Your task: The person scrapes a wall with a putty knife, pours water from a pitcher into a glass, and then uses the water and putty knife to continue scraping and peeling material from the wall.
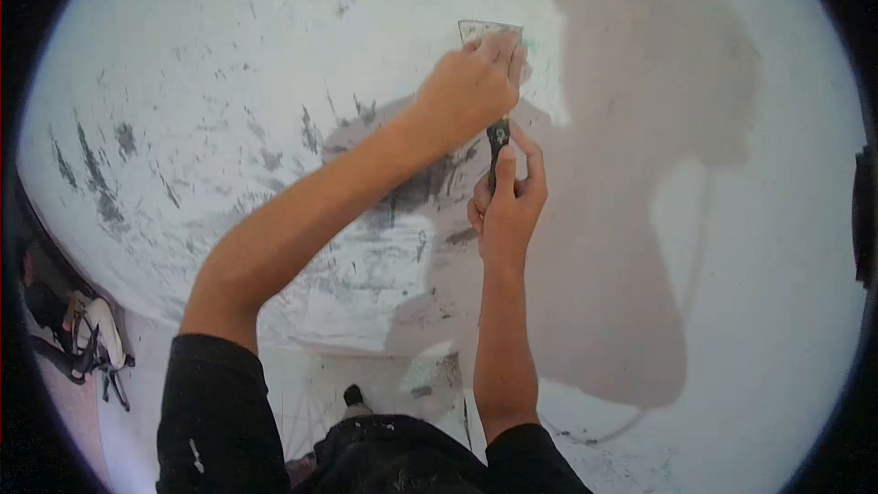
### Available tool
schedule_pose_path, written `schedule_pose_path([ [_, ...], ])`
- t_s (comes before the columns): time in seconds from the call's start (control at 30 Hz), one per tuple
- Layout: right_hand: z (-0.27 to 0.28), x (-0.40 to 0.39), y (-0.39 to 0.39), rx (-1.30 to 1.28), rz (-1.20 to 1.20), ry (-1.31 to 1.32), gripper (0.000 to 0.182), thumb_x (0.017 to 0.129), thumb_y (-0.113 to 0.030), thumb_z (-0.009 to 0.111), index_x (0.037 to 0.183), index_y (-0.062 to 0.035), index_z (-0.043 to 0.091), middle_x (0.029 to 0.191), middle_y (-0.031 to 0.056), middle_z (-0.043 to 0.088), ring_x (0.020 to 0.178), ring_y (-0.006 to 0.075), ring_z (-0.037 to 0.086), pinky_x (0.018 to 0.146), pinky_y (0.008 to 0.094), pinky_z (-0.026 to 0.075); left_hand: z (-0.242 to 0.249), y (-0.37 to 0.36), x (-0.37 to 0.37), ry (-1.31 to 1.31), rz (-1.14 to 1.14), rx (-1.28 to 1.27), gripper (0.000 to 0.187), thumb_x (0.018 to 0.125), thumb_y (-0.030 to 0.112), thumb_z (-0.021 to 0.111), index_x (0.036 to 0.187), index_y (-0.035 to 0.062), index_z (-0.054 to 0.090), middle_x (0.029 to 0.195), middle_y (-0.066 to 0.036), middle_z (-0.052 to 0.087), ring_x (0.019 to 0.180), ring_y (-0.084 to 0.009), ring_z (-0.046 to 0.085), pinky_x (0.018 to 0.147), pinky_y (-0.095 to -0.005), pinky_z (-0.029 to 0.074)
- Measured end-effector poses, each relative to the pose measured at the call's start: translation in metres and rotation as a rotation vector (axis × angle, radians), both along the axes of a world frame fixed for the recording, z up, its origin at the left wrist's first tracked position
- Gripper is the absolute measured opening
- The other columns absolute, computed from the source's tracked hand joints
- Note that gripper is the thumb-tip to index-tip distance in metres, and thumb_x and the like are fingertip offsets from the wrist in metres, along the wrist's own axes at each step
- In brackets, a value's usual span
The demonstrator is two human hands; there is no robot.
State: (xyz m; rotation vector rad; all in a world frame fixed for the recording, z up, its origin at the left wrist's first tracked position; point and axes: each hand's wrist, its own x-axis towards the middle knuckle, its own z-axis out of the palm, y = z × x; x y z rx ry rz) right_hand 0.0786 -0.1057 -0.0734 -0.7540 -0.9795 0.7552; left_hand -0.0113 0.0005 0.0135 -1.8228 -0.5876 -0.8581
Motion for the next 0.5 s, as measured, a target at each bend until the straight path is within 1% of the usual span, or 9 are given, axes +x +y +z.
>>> schedule_pose_path([
  [0.03, 0.002, -0.001, -0.001, 0.029, -0.003, 0.009, 0.03, 0.108, -0.024, 0.051, 0.133, -0.0087, 0.056, 0.055, -0.0042, 0.045, 0.041, 0.004, 0.034, 0.034, 0.025, 0.027, 0.001, -0.002, 0.0, 0.013, 0.008, -0.008, 0.052, 0.081, 0.011, 0.067, 0.13, -0.0035, 0.059, 0.129, -0.01, 0.064, 0.11, -0.0193, 0.061, 0.058, -0.0269, 0.06],
  [0.07, 0.001, 0.001, -0.002, 0.044, -0.003, 0.006, 0.03, 0.108, -0.024, 0.051, 0.133, -0.0087, 0.056, 0.055, -0.0042, 0.045, 0.041, 0.004, 0.034, 0.034, 0.025, 0.027, -0.001, -0.007, -0.003, 0.034, 0.016, -0.093, 0.052, 0.081, 0.011, 0.066, 0.13, -0.0036, 0.059, 0.129, -0.01, 0.064, 0.108, -0.0191, 0.062, 0.058, -0.0274, 0.06],
  [0.13, -0.001, 0.002, -0.007, 0.004, -0.033, -0.051, 0.034, 0.107, -0.028, 0.053, 0.133, -0.0069, 0.056, 0.053, -0.0064, 0.035, 0.041, 0.0036, 0.026, 0.034, 0.0232, 0.022, 0.002, -0.008, -0.002, 0.042, 0.041, -0.034, 0.051, 0.081, 0.011, 0.066, 0.129, -0.0037, 0.06, 0.129, -0.011, 0.063, 0.108, -0.0194, 0.062, 0.058, -0.0273, 0.06],
  [0.2, -0.003, 0.004, -0.01, -0.012, -0.025, -0.03, 0.033, 0.107, -0.027, 0.053, 0.132, -0.0067, 0.057, 0.053, -0.0064, 0.035, 0.041, 0.0035, 0.026, 0.034, 0.0233, 0.022, -0.008, -0.011, 0.0, 0.028, 0.085, -0.012, 0.049, 0.081, 0.011, 0.066, 0.128, -0.0026, 0.06, 0.131, -0.01, 0.063, 0.109, -0.0194, 0.062, 0.057, -0.0269, 0.06],
  [0.27, -0.001, 0.008, -0.012, -0.01, -0.02, -0.008, 0.032, 0.107, -0.026, 0.052, 0.132, -0.0065, 0.057, 0.052, -0.0065, 0.035, 0.041, 0.0035, 0.026, 0.034, 0.0234, 0.022, -0.015, -0.011, -0.003, 0.016, 0.037, -0.051, 0.049, 0.081, 0.011, 0.066, 0.128, -0.0016, 0.061, 0.131, -0.01, 0.063, 0.11, -0.0188, 0.062, 0.058, -0.0277, 0.06],
  [0.37, 0.013, 0.015, -0.013, -0.008, -0.029, -0.062, 0.031, 0.107, -0.025, 0.053, 0.13, -0.0064, 0.059, 0.052, -0.0067, 0.035, 0.04, 0.0036, 0.025, 0.034, 0.0234, 0.023, 0.007, -0.009, -0.007, 0.024, -0.016, -0.043, 0.048, 0.081, 0.011, 0.067, 0.129, 0.0017, 0.061, 0.132, -0.008, 0.063, 0.109, -0.0186, 0.063, 0.063, -0.03, 0.061],
  [0.43, 0.014, 0.02, -0.017, -0.004, -0.026, -0.096, 0.031, 0.107, -0.025, 0.053, 0.13, -0.0065, 0.059, 0.052, -0.0065, 0.035, 0.04, 0.0038, 0.024, 0.034, 0.0233, 0.023, 0.01, -0.018, -0.003, 0.004, 0.044, -0.033, 0.048, 0.081, 0.01, 0.067, 0.128, 0.0018, 0.061, 0.131, -0.008, 0.063, 0.107, -0.0208, 0.065, 0.064, -0.0297, 0.06],
  [0.47, 0.014, 0.021, -0.026, -0.068, -0.024, -0.102, 0.031, 0.106, -0.024, 0.053, 0.132, -0.0064, 0.058, 0.052, -0.0063, 0.036, 0.039, 0.0038, 0.025, 0.034, 0.0235, 0.023, 0.008, -0.025, -0.005, 0.03, 0.039, -0.262, 0.049, 0.082, 0.008, 0.066, 0.13, 0.0044, 0.061, 0.132, -0.009, 0.063, 0.106, -0.0223, 0.065, 0.066, -0.0295, 0.06],
  [0.5, 0.005, 0.023, -0.036, -0.101, -0.019, -0.115, 0.032, 0.106, -0.024, 0.053, 0.132, -0.0066, 0.058, 0.052, -0.006, 0.037, 0.04, 0.0038, 0.026, 0.034, 0.0236, 0.024, 0.0, -0.031, -0.009, 0.035, 0.03, -0.248, 0.049, 0.082, 0.008, 0.066, 0.13, 0.0044, 0.061, 0.132, -0.009, 0.063, 0.106, -0.0223, 0.065, 0.066, -0.0295, 0.06],
])
